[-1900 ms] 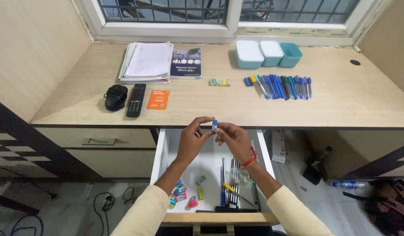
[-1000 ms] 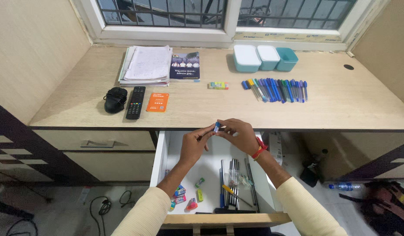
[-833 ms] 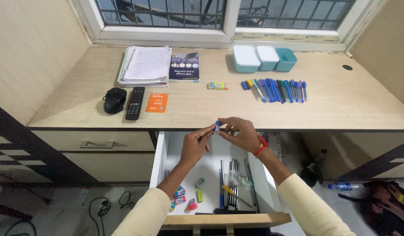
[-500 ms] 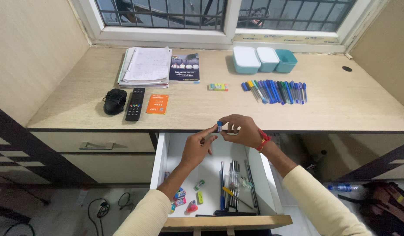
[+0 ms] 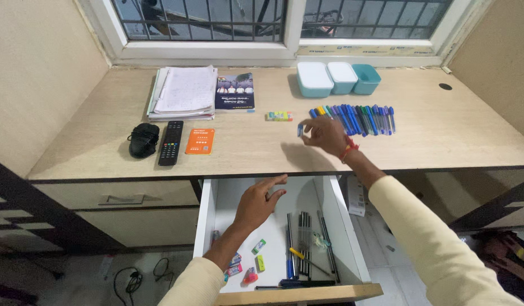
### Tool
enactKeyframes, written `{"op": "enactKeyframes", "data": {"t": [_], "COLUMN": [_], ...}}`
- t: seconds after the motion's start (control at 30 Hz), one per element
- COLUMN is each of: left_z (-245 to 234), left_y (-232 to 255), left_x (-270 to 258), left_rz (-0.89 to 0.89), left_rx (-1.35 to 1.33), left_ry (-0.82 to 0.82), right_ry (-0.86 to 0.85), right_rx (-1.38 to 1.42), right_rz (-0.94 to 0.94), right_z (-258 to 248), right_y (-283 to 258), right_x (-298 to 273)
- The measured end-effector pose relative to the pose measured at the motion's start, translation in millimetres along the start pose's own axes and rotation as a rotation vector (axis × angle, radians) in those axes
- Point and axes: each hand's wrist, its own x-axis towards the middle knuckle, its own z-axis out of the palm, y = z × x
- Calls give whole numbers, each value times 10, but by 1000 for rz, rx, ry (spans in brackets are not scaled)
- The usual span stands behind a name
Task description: The person removes small colorful erasers from a drawer and places them on the desk. They then arrange the erasers into a neat row and adjust the position of pens and other items on the desk surface.
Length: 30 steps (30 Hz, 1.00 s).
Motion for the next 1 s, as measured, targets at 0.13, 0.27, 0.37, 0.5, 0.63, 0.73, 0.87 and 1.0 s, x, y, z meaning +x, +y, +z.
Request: {"op": "enactKeyframes", "data": {"t": [0.13, 0.27, 0.37, 0.5, 0.63, 0.73, 0.87, 1.0], "left_z": [6, 15, 35, -2, -22, -19, -24, -31], "left_y": [12, -47, -92, -61, -46, -84, -98, -110], "left_x": [2, 17, 28, 41, 67, 94, 109, 105], "left_rz": [-57, -32, 3, -50, -79, -73, -97, -83], "left_rx": [8, 9, 25, 88, 78, 64, 81, 96], "left_ry": [-42, -43, -31, -55, -70, -77, -98, -89], "right_ry": [-35, -91, -132, -164, -196, -235, -279, -315], "right_rx": [32, -19, -9, 2, 2, -44, -128, -134], "right_rz": [197, 239, 242, 189, 218, 243, 308, 371], "right_z": [-100, -74, 42, 210, 333, 329, 296, 298], "right_y": [106, 290, 527, 837, 982, 904, 767, 727], "right_x": [208, 438, 570, 712, 791, 838, 889, 919]}}
